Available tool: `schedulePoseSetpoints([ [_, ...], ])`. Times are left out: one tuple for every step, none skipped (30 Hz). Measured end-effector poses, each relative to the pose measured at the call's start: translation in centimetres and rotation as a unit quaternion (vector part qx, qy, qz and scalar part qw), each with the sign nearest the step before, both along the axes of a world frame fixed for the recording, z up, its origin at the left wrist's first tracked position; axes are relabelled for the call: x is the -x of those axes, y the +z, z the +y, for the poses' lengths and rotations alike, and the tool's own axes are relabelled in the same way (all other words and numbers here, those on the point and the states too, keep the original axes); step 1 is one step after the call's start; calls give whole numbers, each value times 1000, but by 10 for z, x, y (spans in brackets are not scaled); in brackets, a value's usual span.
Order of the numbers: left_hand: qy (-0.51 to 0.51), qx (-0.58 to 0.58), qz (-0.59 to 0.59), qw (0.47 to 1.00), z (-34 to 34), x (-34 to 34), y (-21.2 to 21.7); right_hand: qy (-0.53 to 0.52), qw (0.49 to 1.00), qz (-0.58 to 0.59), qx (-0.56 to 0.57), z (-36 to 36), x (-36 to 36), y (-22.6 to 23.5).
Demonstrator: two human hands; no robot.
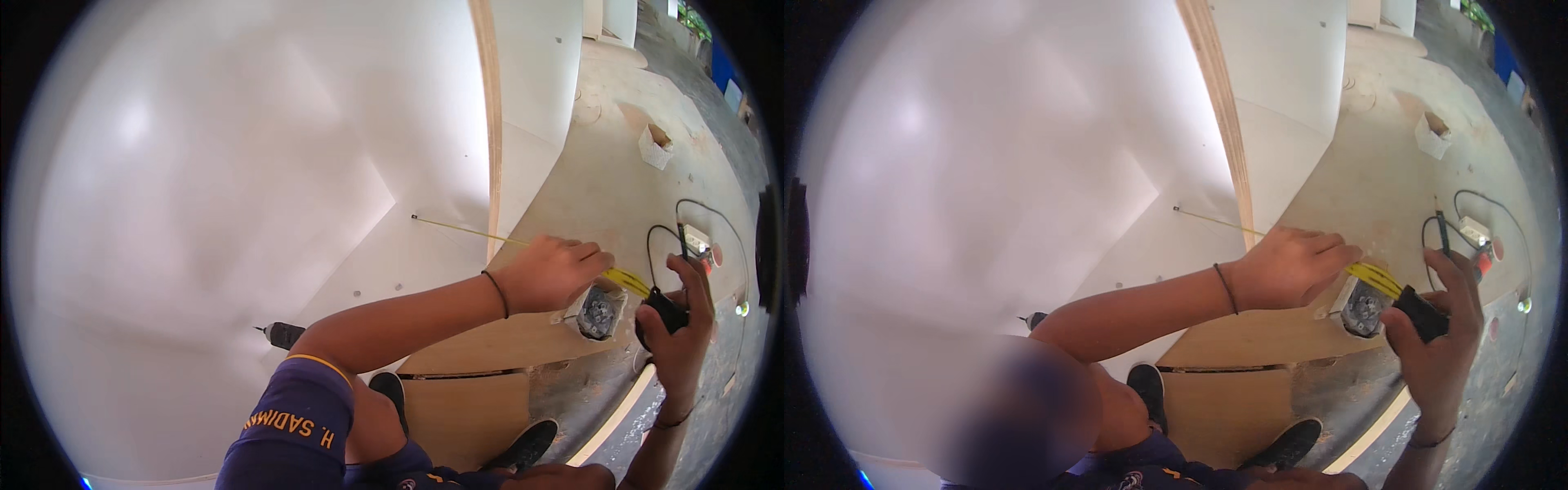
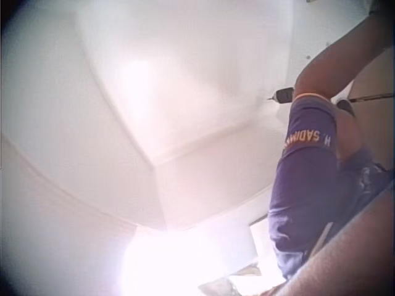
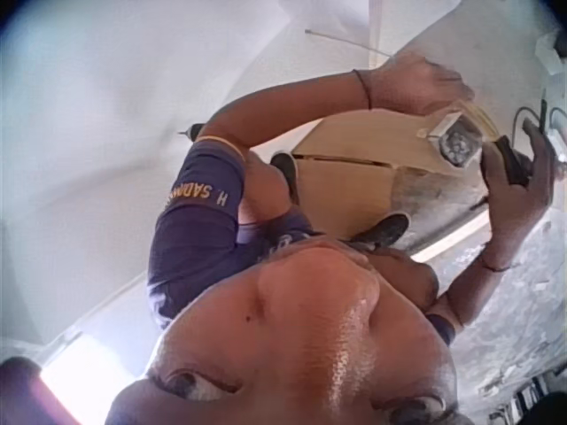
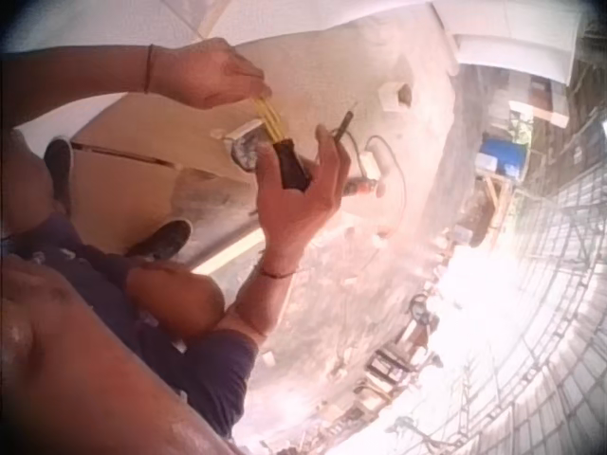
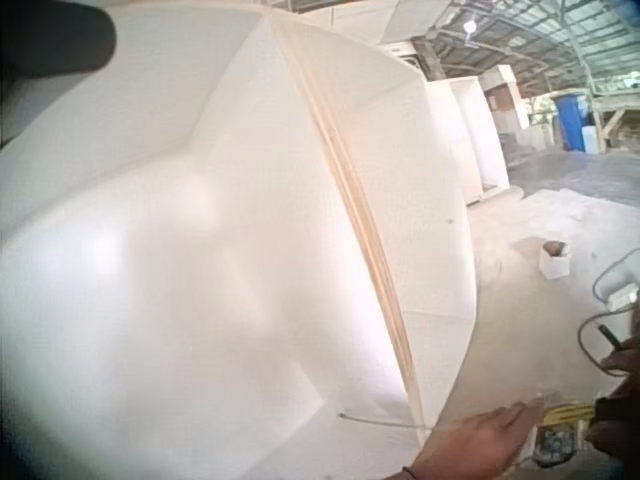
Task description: The person secures brackets to a white wooden cabinet using a power drill, measures the structure with a tape measure, and marks points with a pencil.
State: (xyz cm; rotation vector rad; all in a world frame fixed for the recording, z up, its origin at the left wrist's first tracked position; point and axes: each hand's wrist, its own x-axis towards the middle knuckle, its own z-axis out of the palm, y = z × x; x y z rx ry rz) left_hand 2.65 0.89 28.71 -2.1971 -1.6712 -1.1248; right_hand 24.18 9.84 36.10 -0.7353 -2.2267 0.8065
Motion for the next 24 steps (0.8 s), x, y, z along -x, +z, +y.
schedulePoseSetpoints([
  [-11,16,-15,1000,0,-4,-7,-5,999,-32,0,6,-11,4],
  [-22,33,-31,999,-1,-8,-14,-10,999,-51,-8,14,-23,4],
  [-31,58,-37,997,-1,-11,-23,-13,997,-70,-16,23,-35,3],
  [-39,83,-44,995,-2,-13,-32,-16,996,-77,-31,33,-48,-3],
  [-51,108,-51,991,1,-17,-41,-25,995,-90,-41,42,-62,-7],
  [-55,151,-60,985,-3,-20,-50,-25,994,-100,-48,50,-71,-14],
  [-59,193,-69,977,-6,-23,-59,-29,992,-116,-48,57,-80,-18],
  [-69,229,-78,968,-3,-25,-64,-23,990,-134,-28,66,-86,-21],
  [-72,249,-97,961,1,-28,-69,-17,988,-154,-9,75,-93,-23],
  [-75,269,-116,953,6,-31,-73,-10,985,-172,9,85,-98,-25],
  [-81,289,-136,944,12,-37,-76,2,980,-190,62,97,-102,-27],
  [-77,315,-136,936,18,-42,-78,-7,980,-184,76,108,-107,-39],
  [-71,343,-136,927,25,-47,-77,-13,980,-179,92,120,-110,-53],
  [-69,369,-135,917,32,-52,-77,-21,979,-174,106,131,-115,-64],
  [-53,378,-128,915,34,-55,-79,-38,977,-163,132,140,-114,-86],
  [-41,387,-120,914,38,-59,-80,-58,974,-154,157,147,-112,-104],
  [-30,394,-112,912,42,-63,-84,-57,970,-143,190,149,-109,-121],
  [-31,400,-119,908,45,-64,-87,-58,964,-130,223,151,-107,-139],
  [-27,409,-123,904,43,-61,-90,-56,978,-139,147,152,-102,-166],
  [-23,418,-128,899,42,-58,-94,-23,965,-140,219,145,-92,-176],
  [-21,438,-111,892,41,-56,-98,23,971,-141,192,131,-84,-175],
  [-19,457,-95,884,41,-55,-101,29,965,-137,223,116,-77,-176],
  [-17,476,-78,876,41,-55,-105,74,970,-181,144,114,-73,-187],
  [-12,491,-63,869,36,-55,-109,85,966,-194,146,108,-64,-195],
])
